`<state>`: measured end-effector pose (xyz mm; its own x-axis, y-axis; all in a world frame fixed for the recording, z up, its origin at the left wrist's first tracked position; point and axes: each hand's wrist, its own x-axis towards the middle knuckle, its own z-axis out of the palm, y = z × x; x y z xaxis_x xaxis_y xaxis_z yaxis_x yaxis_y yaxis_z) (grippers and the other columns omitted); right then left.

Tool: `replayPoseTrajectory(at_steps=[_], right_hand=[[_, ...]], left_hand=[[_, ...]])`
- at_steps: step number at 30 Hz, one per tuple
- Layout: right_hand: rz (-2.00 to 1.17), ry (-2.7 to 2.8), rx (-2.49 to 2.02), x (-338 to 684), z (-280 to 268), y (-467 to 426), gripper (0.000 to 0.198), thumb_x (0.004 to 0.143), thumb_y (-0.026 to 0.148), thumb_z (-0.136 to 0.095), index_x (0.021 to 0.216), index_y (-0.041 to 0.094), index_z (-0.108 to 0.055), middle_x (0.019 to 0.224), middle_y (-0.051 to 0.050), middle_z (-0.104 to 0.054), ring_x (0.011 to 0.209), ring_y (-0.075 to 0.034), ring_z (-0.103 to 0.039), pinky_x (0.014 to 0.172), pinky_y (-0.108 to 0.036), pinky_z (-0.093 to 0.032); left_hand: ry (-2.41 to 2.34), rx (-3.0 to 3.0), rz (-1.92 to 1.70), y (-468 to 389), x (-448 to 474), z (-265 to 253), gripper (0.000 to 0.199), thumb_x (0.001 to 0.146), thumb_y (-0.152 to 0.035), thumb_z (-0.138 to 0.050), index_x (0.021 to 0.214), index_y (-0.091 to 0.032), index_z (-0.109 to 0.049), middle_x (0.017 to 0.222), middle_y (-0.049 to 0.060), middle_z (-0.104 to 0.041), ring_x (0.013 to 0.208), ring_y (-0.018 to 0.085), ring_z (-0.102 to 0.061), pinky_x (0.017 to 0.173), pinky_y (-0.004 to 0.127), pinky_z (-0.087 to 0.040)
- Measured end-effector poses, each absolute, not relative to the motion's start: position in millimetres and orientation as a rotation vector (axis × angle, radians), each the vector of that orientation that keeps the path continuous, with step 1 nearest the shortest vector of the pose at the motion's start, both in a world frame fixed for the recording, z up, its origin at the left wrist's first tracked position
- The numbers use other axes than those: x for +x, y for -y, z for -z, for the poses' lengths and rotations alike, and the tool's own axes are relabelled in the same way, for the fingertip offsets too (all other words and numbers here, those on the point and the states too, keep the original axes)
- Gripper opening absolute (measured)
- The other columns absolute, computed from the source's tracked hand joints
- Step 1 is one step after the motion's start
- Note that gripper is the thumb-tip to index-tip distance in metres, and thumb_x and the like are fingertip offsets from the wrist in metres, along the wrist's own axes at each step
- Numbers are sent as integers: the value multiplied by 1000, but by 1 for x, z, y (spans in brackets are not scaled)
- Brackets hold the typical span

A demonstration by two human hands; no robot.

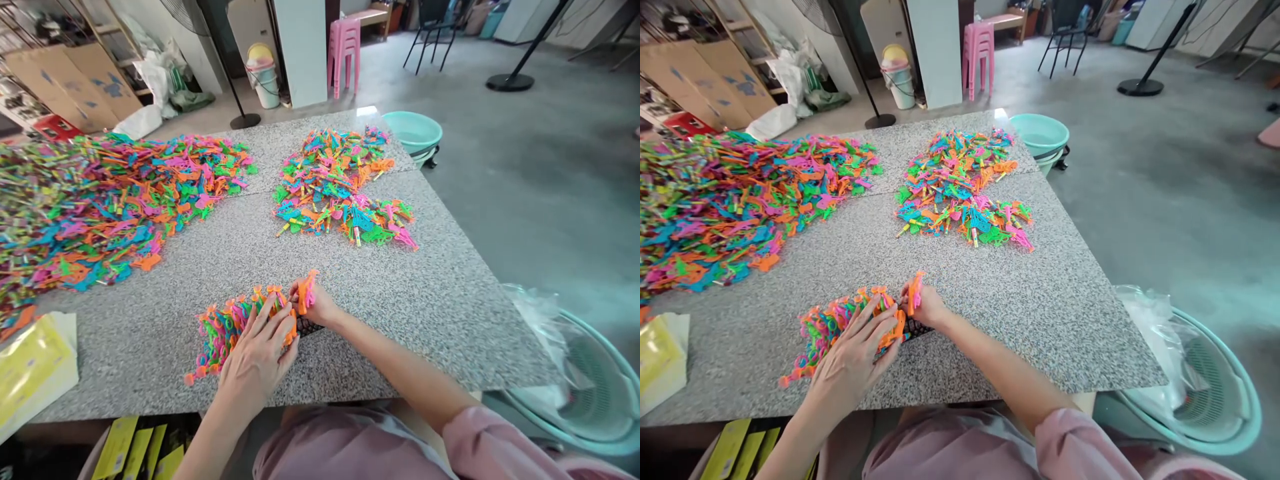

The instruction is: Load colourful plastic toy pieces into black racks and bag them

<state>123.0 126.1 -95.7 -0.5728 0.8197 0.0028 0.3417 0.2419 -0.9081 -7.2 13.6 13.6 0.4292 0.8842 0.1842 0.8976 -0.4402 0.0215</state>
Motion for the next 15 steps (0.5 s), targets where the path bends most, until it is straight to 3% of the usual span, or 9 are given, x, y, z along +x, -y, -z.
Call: replayPoseTrajectory(at_steps=[5, 11, 15], right_hand=[[-961, 2446, -1089, 118, 78, -133, 13, 83, 16, -61, 94, 16, -67, 90, -7, -71, 81, -17, -64, 73, -24, -44], [-946, 2574, -1044, 117, 57, -134, 19, 91, 21, -53, 100, 19, -71, 86, -4, -72, 75, -17, -64, 65, -23, -41], [-956, 2551, -1069, 116, 58, -135, 14, 88, 21, -58, 92, 19, -72, 84, -3, -73, 73, -16, -64, 61, -22, -39]], left_hand=[[1616, -2578, 271, -13, -7, -11, 32, 97, -24, -46, 125, -15, -59, 132, 10, -64, 140, 34, -41, 107, 56, -47], [1454, -2575, 322, -18, -10, -10, 45, 95, -19, -49, 140, -23, -50, 142, 3, -57, 140, 29, -42, 120, 58, -28], [1400, -2620, 305, -23, -13, -6, 43, 94, -22, -48, 137, -16, -53, 144, 9, -55, 137, 30, -46, 113, 54, -40]])
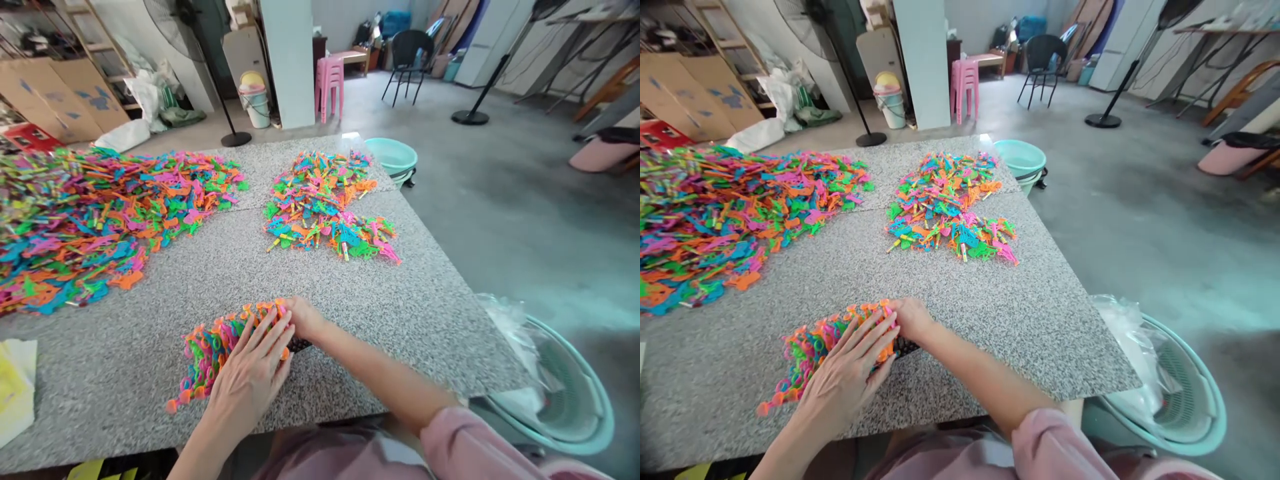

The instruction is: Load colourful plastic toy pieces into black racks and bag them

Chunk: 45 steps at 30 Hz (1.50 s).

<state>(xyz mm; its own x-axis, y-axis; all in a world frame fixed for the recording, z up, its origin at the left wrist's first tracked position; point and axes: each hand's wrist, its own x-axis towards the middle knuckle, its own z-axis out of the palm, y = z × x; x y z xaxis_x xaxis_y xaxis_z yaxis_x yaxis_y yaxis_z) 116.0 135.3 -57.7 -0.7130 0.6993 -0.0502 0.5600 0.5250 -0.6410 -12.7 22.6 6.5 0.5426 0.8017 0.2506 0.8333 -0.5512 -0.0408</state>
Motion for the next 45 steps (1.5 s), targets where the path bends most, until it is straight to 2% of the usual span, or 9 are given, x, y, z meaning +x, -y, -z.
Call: replayPoseTrajectory(at_steps=[3, 7, 13, 23, 30, 33, 36, 41, 45], right_hand=[[-961, 2572, -1081, 114, 60, -136, 12, 86, 22, -60, 88, 19, -71, 84, -5, -73, 75, -18, -66, 62, -23, -39], [-877, 2440, -1161, 114, 72, -126, 17, 89, 22, -56, 101, 17, -68, 87, -8, -73, 78, -20, -66, 67, -26, -42], [-973, 2328, -855, 119, 91, -126, 16, 81, 10, -58, 90, 19, -68, 90, -4, -72, 84, -15, -62, 73, -21, -40], [-1022, 2600, -804, 113, 70, -150, 8, 82, 13, -60, 83, 17, -67, 72, 1, -66, 64, -12, -56, 58, -19, -35], [-993, 2568, -801, 113, 78, -152, 11, 81, 13, -64, 91, 18, -66, 87, 0, -70, 82, -14, -64, 68, -19, -44], [-779, 2374, -1235, 143, 68, -181, 31, 78, 18, -72, 108, 19, -63, 112, -6, -67, 102, -19, -63, 82, -24, -47], [-505, 1937, -1920, 181, 57, -217, 32, 87, 20, -64, 117, 14, -57, 122, -15, -62, 103, -23, -64, 83, -29, -49], [-478, 1757, -2133, 211, 59, -243, 33, 85, 12, -62, 118, 9, -55, 115, -20, -65, 100, -25, -66, 79, -29, -49], [-560, 1762, -2120, 221, 63, -239, 15, 85, 23, -66, 96, 13, -61, 100, -13, -70, 91, -22, -69, 73, -26, -49]], left_hand=[[1441, -2602, 322, -24, -14, -5, 40, 94, -23, -48, 132, -14, -57, 144, 12, -54, 137, 31, -47, 111, 54, -43], [1454, -2636, 367, -24, -15, -7, 40, 93, -22, -49, 132, -22, -58, 139, 6, -60, 137, 29, -47, 112, 56, -42], [1487, -2623, 356, -23, -13, -10, 39, 92, -19, -50, 129, -22, -60, 132, 5, -65, 135, 29, -49, 109, 56, -45], [1489, -2607, 343, -25, -17, -6, 41, 93, -22, -49, 133, -15, -57, 141, 11, -57, 137, 31, -46, 110, 56, -44], [1485, -2585, 432, -32, -22, 5, 36, 92, -21, -48, 126, -18, -60, 133, 10, -64, 133, 30, -51, 109, 54, -45], [1479, -2571, 421, -33, -24, 6, 36, 93, -23, -48, 126, -17, -60, 134, 10, -62, 132, 29, -52, 108, 53, -47], [1447, -2563, 413, -34, -24, 7, 34, 94, -24, -47, 124, -18, -61, 134, 9, -63, 132, 30, -51, 109, 54, -46], [1413, -2568, 426, -32, -24, 5, 33, 94, -23, -45, 122, -17, -62, 135, 9, -63, 131, 30, -53, 105, 54, -49], [1512, -2599, 447, -30, -24, 2, 32, 94, -24, -46, 121, -17, -62, 136, 8, -62, 134, 28, -50, 111, 54, -43]])
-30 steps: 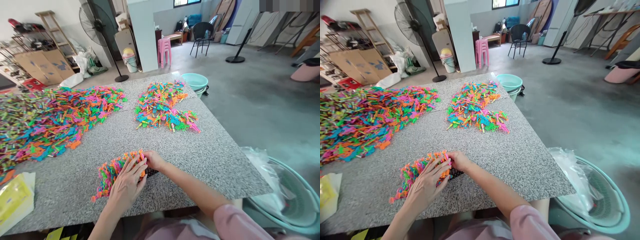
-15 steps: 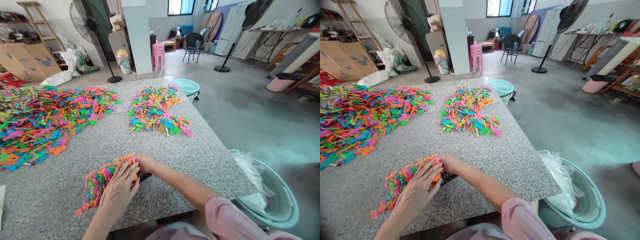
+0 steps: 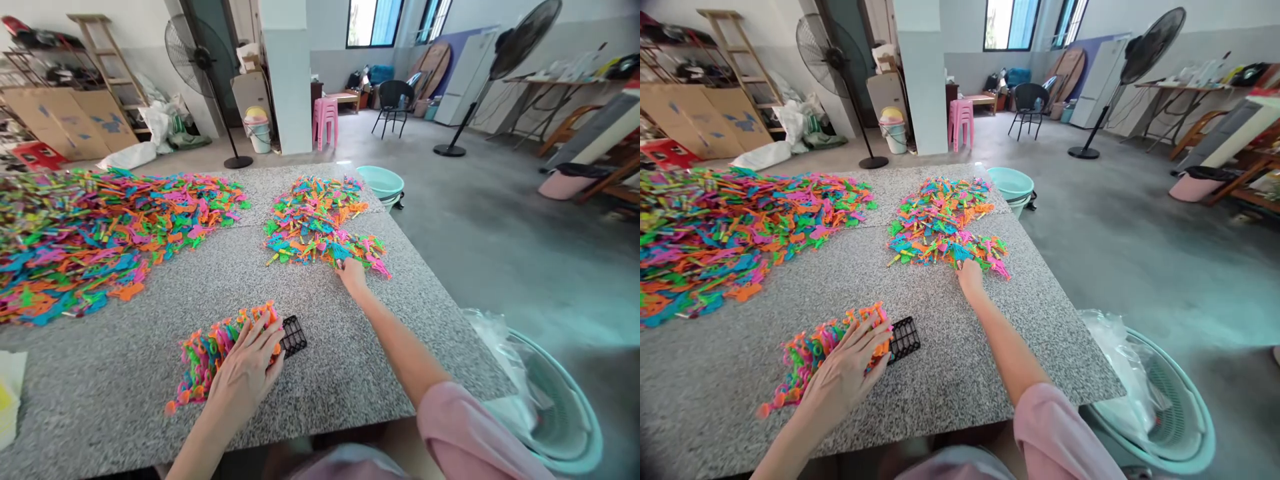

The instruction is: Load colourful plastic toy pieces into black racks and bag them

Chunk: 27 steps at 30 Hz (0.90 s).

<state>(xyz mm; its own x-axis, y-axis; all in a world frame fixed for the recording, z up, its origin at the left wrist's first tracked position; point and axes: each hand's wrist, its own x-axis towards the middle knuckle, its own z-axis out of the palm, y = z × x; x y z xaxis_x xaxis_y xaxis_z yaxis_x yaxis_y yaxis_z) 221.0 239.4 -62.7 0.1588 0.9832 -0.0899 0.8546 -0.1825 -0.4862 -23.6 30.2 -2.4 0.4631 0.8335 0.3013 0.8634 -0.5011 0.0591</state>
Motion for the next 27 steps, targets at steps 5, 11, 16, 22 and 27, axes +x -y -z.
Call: replayPoseTrajectory(at_steps=[5, 11, 16, 22, 27], right_hand=[[-987, 1625, -1694, 231, 68, -196, 13, 83, 28, -63, 85, 17, -56, 78, 0, -68, 49, -11, -62, 54, -22, -47], [-1504, 1561, -1174, 196, 91, -90, 21, 74, 34, -72, 80, 19, -59, 70, 1, -65, 57, -12, -61, 56, -24, -49], [-1346, 1776, -1325, 154, 89, -65, 9, 74, 23, -71, 80, 18, -68, 77, -2, -73, 67, -15, -66, 66, -24, -48], [-981, 2316, -1523, 138, 65, -79, 13, 81, 23, -64, 91, 20, -71, 83, -7, -75, 81, -22, -71, 67, -24, -45], [-856, 2535, -1574, 129, 48, -86, 20, 85, 20, -56, 99, 15, -70, 94, -14, -74, 88, -24, -71, 72, -27, -48]], left_hand=[[1594, -2626, 428, -28, -20, -5, 31, 95, -23, -46, 120, -17, -63, 136, 9, -62, 137, 28, -46, 114, 54, -40], [1726, -2688, 399, -28, -15, -13, 32, 96, -25, -46, 121, -15, -62, 137, 10, -61, 141, 27, -41, 118, 54, -33], [1726, -2730, 399, -29, -17, -11, 33, 96, -25, -46, 122, -13, -61, 141, 11, -57, 144, 26, -37, 120, 54, -28], [1766, -2722, 380, -28, -15, -12, 39, 95, -23, -45, 133, -17, -54, 142, 9, -57, 145, 26, -35, 120, 55, -28], [1802, -2713, 415, -27, -12, -15, 60, 89, -22, -54, 147, -20, -38, 144, 8, -54, 144, 26, -36, 121, 54, -27]])
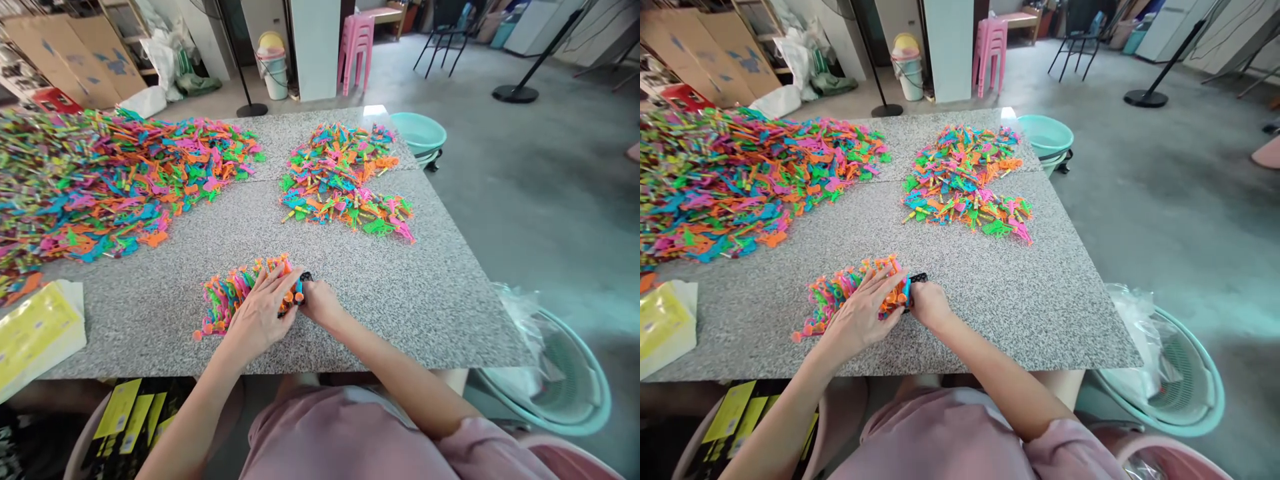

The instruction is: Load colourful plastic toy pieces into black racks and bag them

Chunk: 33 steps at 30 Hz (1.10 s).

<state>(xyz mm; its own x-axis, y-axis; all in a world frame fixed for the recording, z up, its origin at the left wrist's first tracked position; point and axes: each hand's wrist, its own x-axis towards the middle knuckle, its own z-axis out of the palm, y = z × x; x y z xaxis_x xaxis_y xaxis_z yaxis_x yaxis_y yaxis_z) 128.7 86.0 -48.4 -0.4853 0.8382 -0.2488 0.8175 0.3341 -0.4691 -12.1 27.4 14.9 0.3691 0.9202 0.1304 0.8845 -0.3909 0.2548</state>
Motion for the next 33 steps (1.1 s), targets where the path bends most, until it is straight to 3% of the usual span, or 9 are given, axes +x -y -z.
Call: replayPoseTrajectory(at_steps=[5, 8, 10, 14, 18, 20, 23, 29, 33], right_hand=[[-887, 2562, -1517, 119, 57, -75, 22, 89, 18, -51, 101, 16, -69, 94, -11, -74, 86, -22, -70, 75, -28, -49], [-971, 2508, -1287, 139, 68, -82, 21, 87, 18, -57, 104, 19, -68, 98, -7, -73, 87, -18, -68, 78, -26, -49], [-867, 2421, -1222, 173, 69, -106, 29, 83, 16, -63, 112, 20, -66, 113, -6, -70, 101, -19, -65, 88, -26, -48], [-241, 2017, -1907, 257, 55, -184, 41, 92, 11, -48, 132, 12, -54, 135, -19, -56, 124, -29, -49, 103, -42, -41], [-183, 2261, -2041, 281, 52, -211, 29, 94, 13, -47, 119, 10, -63, 123, -20, -62, 122, -29, -51, 103, -39, -39], [-289, 2391, -1979, 269, 57, -196, 22, 96, 27, -53, 106, 14, -68, 112, -17, -67, 109, -27, -60, 96, -36, -44], [-379, 2552, -1869, 252, 61, -170, 29, 98, 40, -51, 97, 18, -69, 100, -13, -68, 94, -24, -65, 82, -32, -48], [17, 2968, -1101, 239, 55, -202, 28, 96, 9, -42, 114, 18, -62, 124, -13, -60, 101, -22, -61, 80, -31, -48], [-100, 3075, -847, 234, 57, -227, 22, 95, 6, -44, 97, 16, -63, 104, -10, -66, 98, -20, -60, 83, -30, -47]], left_hand=[[-1671, 2541, -421, -33, -7, -13, 30, 95, -33, -53, 121, -20, -59, 125, 10, -66, 129, 30, -54, 114, 56, -36], [-1676, 2583, -449, -37, -8, -7, 22, 97, -28, -44, 109, -20, -60, 116, 10, -66, 128, 30, -53, 111, 52, -43], [-1660, 2623, -467, -38, -11, -1, 22, 96, -26, -43, 111, -20, -58, 120, 11, -64, 131, 30, -51, 110, 50, -44], [-1611, 2667, -505, -40, -16, 6, 26, 95, -28, -45, 118, -23, -55, 123, 9, -63, 132, 30, -50, 111, 51, -43], [-1614, 2689, -518, -39, -18, 4, 27, 96, -29, -44, 120, -23, -56, 123, 10, -65, 130, 30, -53, 108, 49, -46], [-1603, 2712, -492, -37, -20, 2, 28, 97, -28, -42, 120, -21, -57, 123, 10, -65, 130, 29, -54, 106, 46, -49], [-1583, 2726, -454, -34, -25, 0, 29, 98, -31, -42, 121, -21, -58, 124, 9, -66, 128, 28, -56, 105, 43, -50], [-1593, 2715, -383, -30, -27, -6, 30, 98, -29, -44, 124, -20, -56, 130, 9, -64, 133, 27, -51, 107, 42, -48], [-1625, 2662, -368, -26, -23, -9, 31, 97, -27, -45, 126, -20, -55, 130, 9, -64, 136, 27, -48, 108, 43, -48]])
